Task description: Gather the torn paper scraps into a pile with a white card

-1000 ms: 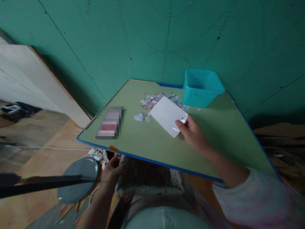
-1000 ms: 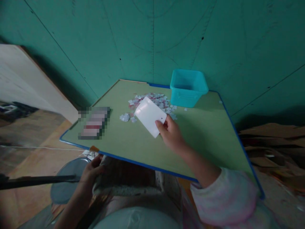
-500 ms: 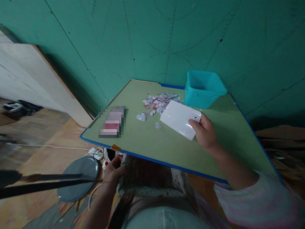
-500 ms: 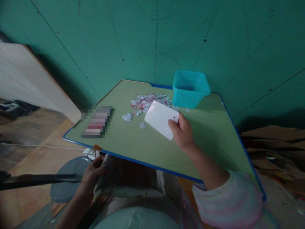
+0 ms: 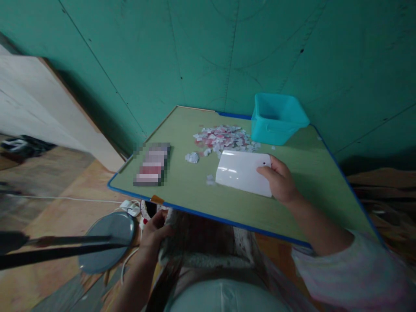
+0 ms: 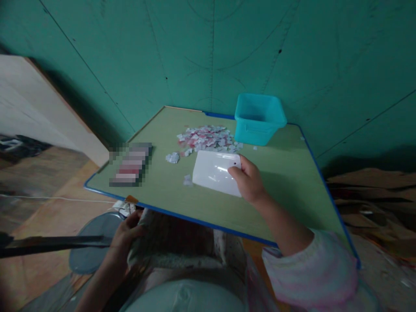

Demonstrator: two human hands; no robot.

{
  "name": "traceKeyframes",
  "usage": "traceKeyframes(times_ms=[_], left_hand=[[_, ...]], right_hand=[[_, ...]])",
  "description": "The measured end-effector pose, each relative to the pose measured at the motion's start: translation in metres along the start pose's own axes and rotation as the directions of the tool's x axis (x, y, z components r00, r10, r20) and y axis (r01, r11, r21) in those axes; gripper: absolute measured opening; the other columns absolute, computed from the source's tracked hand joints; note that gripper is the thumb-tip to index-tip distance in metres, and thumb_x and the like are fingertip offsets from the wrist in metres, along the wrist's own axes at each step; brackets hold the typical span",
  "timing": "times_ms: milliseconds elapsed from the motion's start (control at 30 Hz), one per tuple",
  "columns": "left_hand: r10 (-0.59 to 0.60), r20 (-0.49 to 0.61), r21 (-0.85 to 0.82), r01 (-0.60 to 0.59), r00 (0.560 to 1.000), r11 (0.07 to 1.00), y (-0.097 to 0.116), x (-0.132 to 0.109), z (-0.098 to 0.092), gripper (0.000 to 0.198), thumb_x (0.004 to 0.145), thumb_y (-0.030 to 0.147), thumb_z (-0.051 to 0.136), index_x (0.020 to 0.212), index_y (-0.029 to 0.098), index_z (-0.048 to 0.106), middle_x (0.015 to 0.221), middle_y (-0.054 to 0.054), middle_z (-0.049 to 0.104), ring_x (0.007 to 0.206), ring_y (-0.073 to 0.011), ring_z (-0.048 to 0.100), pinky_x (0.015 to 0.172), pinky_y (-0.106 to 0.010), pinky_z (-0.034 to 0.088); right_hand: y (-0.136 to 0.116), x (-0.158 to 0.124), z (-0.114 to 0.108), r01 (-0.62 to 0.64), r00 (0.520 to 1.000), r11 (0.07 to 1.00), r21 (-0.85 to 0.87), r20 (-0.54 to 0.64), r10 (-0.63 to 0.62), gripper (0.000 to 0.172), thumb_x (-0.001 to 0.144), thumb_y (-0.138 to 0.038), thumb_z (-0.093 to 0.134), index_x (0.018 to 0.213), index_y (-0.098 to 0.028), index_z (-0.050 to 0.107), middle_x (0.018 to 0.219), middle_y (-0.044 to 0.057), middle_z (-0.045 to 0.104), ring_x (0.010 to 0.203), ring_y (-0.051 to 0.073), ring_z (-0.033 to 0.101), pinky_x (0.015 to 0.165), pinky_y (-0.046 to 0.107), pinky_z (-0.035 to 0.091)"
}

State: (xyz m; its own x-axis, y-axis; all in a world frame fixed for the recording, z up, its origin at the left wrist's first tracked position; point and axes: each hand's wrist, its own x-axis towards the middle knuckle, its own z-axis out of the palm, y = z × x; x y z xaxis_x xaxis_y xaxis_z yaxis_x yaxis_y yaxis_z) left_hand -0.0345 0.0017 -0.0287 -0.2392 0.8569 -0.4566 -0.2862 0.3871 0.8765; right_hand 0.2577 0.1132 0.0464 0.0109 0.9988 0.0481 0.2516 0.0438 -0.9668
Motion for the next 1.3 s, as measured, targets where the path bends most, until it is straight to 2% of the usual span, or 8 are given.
traceKeyframes(times_ms=[100, 300, 467, 600, 700, 900, 1100, 1300], left_hand=[[-0.002, -0.006, -0.005, 0.002, 1.0, 1.0, -0.001, 0.004, 0.0, 0.021, 0.042, 0.009, 0.061, 0.058, 0.019, 0.053, 0.054, 0.007, 0.055, 0.052, -0.0114, 0.05, 0.05, -0.021, 0.038], [0.012, -0.015, -0.009, -0.012, 1.0, 1.0, -0.003, 0.009, -0.002, 0.022, 0.038, 0.009, 0.061, 0.055, 0.02, 0.052, 0.051, 0.007, 0.055, 0.051, -0.0121, 0.049, 0.049, -0.021, 0.037], [0.029, -0.019, 0.019, -0.029, 0.999, 0.999, 0.002, 0.006, 0.002, 0.019, 0.039, 0.009, 0.059, 0.053, 0.019, 0.051, 0.052, 0.006, 0.054, 0.052, -0.0122, 0.048, 0.049, -0.022, 0.036], [0.027, -0.005, 0.04, -0.027, 1.0, 0.999, 0.006, -0.001, 0.006, 0.018, 0.044, 0.01, 0.059, 0.057, 0.02, 0.052, 0.054, 0.007, 0.054, 0.052, -0.0113, 0.048, 0.049, -0.021, 0.036], [0.022, -0.008, 0.043, -0.022, 1.0, 0.999, 0.006, -0.005, 0.007, 0.018, 0.046, 0.01, 0.058, 0.06, 0.02, 0.052, 0.054, 0.008, 0.054, 0.052, -0.0111, 0.048, 0.05, -0.021, 0.037], [0.021, -0.006, 0.034, -0.021, 1.0, 0.999, 0.003, 0.003, 0.005, 0.019, 0.04, 0.01, 0.06, 0.054, 0.019, 0.05, 0.05, 0.007, 0.053, 0.049, -0.0112, 0.046, 0.047, -0.021, 0.035], [0.011, 0.001, 0.029, -0.011, 1.0, 1.0, 0.003, 0.004, 0.005, 0.019, 0.041, 0.01, 0.06, 0.054, 0.02, 0.051, 0.05, 0.007, 0.054, 0.049, -0.011, 0.047, 0.048, -0.021, 0.035], [0.019, 0.002, 0.006, -0.019, 1.0, 1.0, 0.001, 0.007, 0.004, 0.02, 0.039, 0.01, 0.06, 0.052, 0.019, 0.05, 0.049, 0.007, 0.054, 0.048, -0.0101, 0.046, 0.047, -0.02, 0.034]], right_hand=[[-0.002, -0.002, 0.001, -0.058, 0.994, 0.995, 0.077, 0.098, 0.051, 0.01, 0.066, -0.025, 0.051, 0.075, -0.019, 0.053, 0.06, -0.003, 0.051, 0.05, 0.011, 0.045, 0.045, 0.023, 0.033], [-0.002, -0.002, -0.001, -0.074, 0.995, 0.991, 0.109, 0.078, 0.066, 0.013, 0.066, -0.026, 0.051, 0.077, -0.02, 0.053, 0.061, -0.003, 0.052, 0.049, 0.011, 0.046, 0.044, 0.023, 0.034], [-0.004, -0.004, 0.001, -0.152, 0.961, 0.982, 0.112, 0.247, 0.12, 0.013, 0.064, -0.025, 0.053, 0.076, -0.018, 0.054, 0.059, -0.003, 0.052, 0.048, 0.01, 0.045, 0.043, 0.022, 0.033], [-0.005, -0.005, 0.0, -0.149, 0.975, 0.972, 0.18, 0.191, 0.114, 0.015, 0.063, -0.026, 0.053, 0.076, -0.019, 0.053, 0.06, -0.003, 0.052, 0.047, 0.01, 0.045, 0.043, 0.022, 0.033], [-0.003, -0.004, -0.001, -0.092, 0.99, 0.99, 0.109, 0.116, 0.079, 0.014, 0.065, -0.026, 0.053, 0.076, -0.019, 0.053, 0.059, -0.003, 0.051, 0.049, 0.01, 0.045, 0.043, 0.022, 0.033], [-0.007, -0.006, -0.001, -0.073, 0.977, 0.992, 0.101, 0.208, 0.051, 0.012, 0.063, -0.025, 0.052, 0.073, -0.018, 0.053, 0.059, -0.003, 0.05, 0.049, 0.009, 0.043, 0.044, 0.022, 0.032], [-0.006, -0.005, -0.002, -0.054, 0.994, 0.995, 0.08, 0.095, 0.046, 0.012, 0.065, -0.027, 0.05, 0.075, -0.02, 0.051, 0.059, -0.003, 0.05, 0.05, 0.011, 0.045, 0.044, 0.023, 0.033], [-0.009, -0.008, -0.001, -0.111, 0.955, 0.99, 0.088, 0.284, 0.082, 0.013, 0.064, -0.025, 0.053, 0.074, -0.018, 0.054, 0.06, -0.003, 0.051, 0.049, 0.009, 0.044, 0.045, 0.022, 0.032]])
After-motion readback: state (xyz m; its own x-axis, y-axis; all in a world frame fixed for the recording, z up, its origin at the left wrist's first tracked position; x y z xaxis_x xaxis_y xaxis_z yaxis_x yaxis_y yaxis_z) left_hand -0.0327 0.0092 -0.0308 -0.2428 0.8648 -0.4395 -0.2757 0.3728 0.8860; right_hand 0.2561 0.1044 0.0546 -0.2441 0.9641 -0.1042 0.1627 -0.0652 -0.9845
